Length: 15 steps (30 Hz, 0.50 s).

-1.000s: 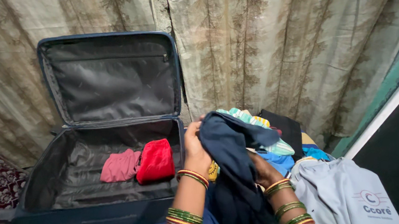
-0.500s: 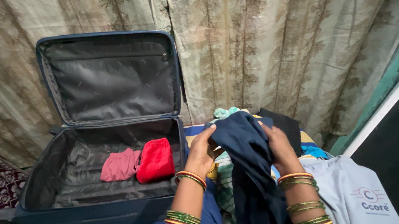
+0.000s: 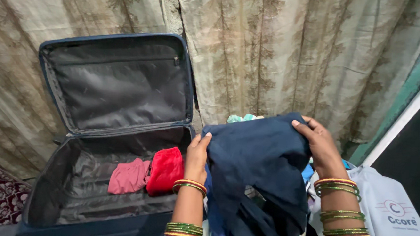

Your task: The person folds clothes by hand and places them one by one into an open suitcase.

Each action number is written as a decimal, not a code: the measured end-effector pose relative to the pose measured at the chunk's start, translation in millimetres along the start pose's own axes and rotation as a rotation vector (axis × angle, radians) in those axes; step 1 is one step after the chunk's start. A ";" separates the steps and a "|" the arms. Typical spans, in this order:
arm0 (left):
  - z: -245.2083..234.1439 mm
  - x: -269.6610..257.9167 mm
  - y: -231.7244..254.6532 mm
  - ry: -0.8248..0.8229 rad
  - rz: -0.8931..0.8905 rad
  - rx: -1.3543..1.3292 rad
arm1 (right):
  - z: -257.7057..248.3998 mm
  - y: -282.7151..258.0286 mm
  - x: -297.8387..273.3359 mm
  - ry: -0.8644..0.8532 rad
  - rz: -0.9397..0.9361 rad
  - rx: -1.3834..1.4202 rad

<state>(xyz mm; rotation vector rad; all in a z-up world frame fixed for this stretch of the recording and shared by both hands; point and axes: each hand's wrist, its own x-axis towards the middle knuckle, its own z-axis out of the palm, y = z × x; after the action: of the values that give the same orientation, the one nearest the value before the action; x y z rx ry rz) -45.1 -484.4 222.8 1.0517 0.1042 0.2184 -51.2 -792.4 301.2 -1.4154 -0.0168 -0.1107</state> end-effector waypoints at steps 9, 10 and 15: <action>-22.4 39.4 -47.4 -0.070 0.018 -0.312 | 7.2 25.3 6.2 -0.155 0.013 0.281; -19.0 37.7 -46.7 -0.070 0.018 -0.311 | 9.5 26.4 5.4 -0.154 0.014 0.281; 12.1 -2.7 -20.8 -0.080 -0.138 -0.165 | 24.6 46.9 10.3 -0.202 0.223 0.536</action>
<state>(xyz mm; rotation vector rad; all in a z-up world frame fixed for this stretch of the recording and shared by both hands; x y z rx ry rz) -42.8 -505.2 210.7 0.8835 0.0849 0.0582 -35.5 -761.8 259.6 -0.8803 -0.0516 0.2101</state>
